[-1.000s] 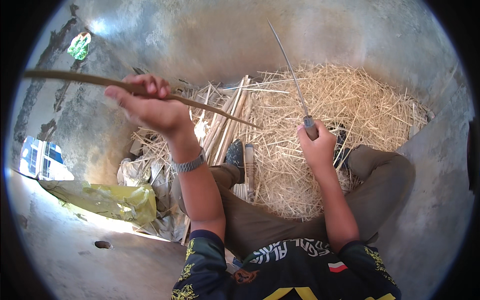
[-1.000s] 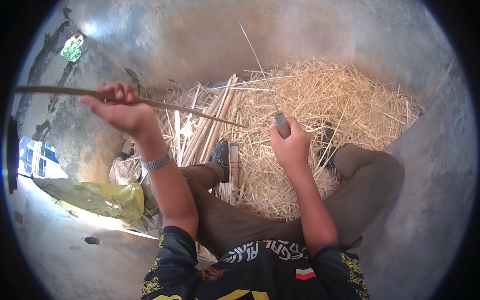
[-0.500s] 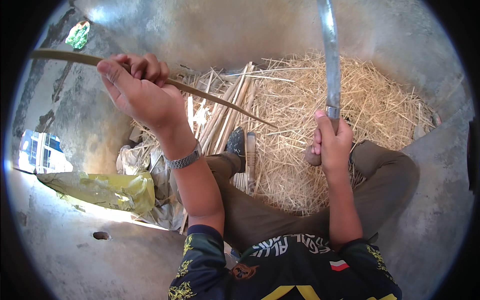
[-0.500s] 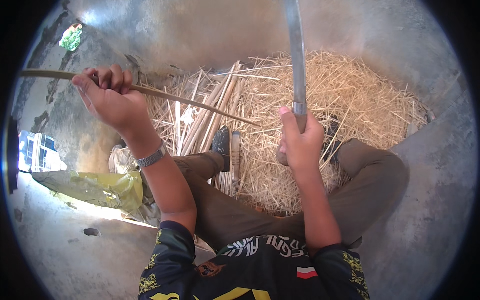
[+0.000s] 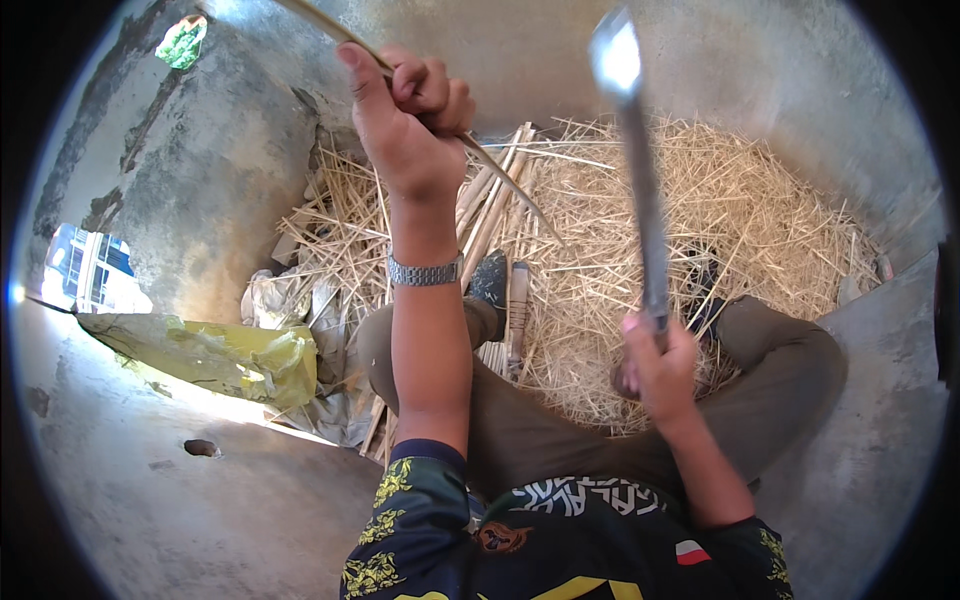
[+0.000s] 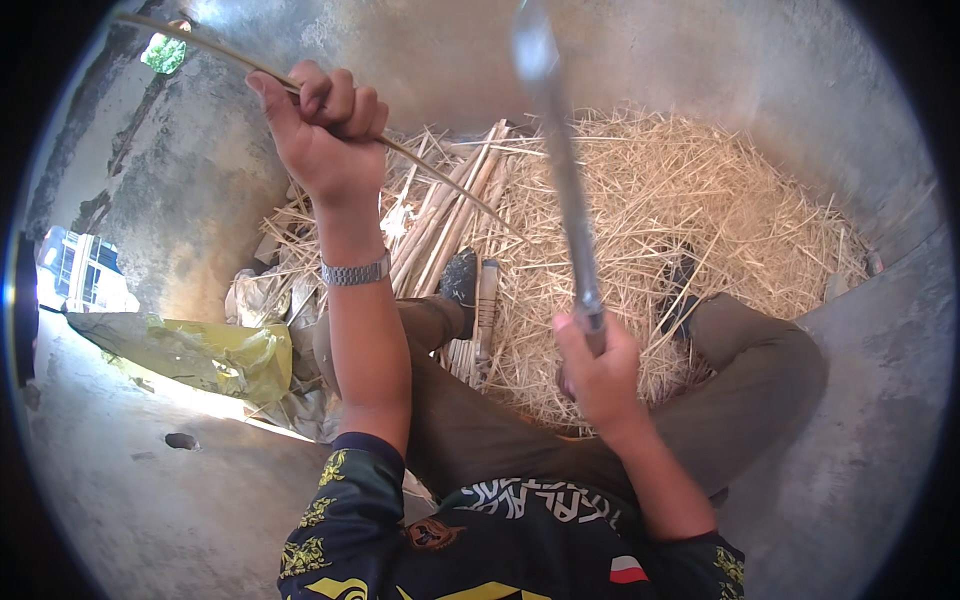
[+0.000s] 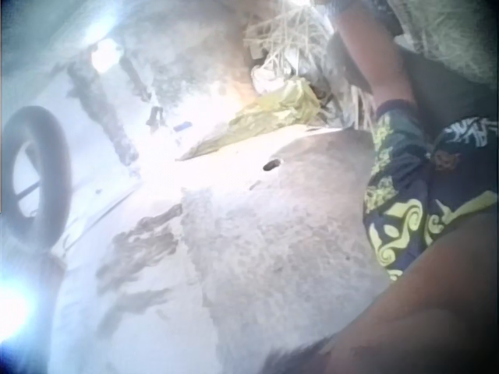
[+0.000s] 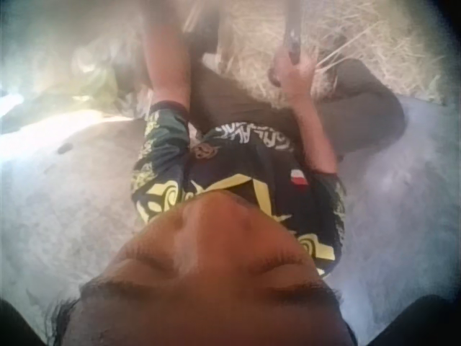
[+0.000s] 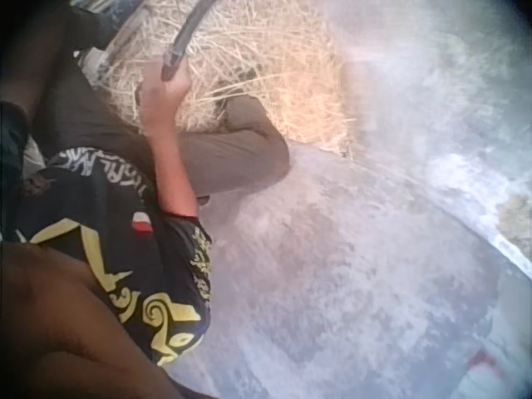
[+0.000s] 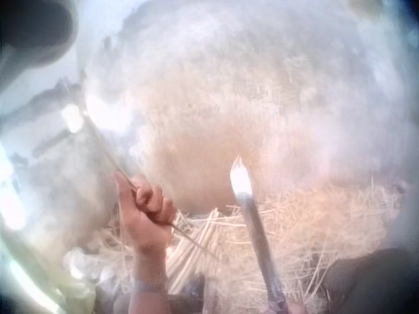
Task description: The person sits cross-legged on the floor and uses a knife to split long bamboo sticks into thin strips. They hold the bamboo in one hand and use the knife in the other to shave and split the material, creating a pile of thin strips.
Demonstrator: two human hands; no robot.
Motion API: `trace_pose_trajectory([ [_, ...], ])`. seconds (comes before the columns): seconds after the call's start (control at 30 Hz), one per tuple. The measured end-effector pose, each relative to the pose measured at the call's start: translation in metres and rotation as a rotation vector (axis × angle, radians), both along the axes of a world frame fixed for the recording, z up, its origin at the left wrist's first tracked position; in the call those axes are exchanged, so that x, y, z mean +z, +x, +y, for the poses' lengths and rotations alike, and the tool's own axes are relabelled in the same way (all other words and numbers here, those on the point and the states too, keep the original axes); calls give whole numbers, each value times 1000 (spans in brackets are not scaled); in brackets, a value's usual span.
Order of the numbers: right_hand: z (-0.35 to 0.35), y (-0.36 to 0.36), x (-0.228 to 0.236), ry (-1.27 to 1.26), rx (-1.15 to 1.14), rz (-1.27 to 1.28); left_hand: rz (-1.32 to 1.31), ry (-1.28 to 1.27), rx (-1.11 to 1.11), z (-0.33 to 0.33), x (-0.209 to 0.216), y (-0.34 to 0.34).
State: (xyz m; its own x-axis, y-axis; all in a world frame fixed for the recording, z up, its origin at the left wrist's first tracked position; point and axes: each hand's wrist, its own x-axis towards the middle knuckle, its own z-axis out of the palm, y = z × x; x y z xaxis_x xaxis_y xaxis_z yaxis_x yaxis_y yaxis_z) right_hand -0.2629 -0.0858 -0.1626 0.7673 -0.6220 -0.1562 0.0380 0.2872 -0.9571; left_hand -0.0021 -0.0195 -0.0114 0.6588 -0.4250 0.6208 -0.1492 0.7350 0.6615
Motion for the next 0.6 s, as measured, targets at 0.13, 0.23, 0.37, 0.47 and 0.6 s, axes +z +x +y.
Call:
trace_pose_trajectory([
  [0.13,1,-20,-70,-228,192,320,-71,81,-326,0,-2,-6],
  [0.23,12,-24,-74,-237,92,286,-28,56,-345,0,-6,-7],
  [0.37,17,-23,-77,-222,-95,184,-48,44,-146,-4,-5,-7],
  [0.47,20,-21,-103,-167,-76,198,-8,45,-50,-3,-2,-10],
  [0.6,11,-16,-117,-371,108,376,-16,105,-90,-2,-8,-7],
])
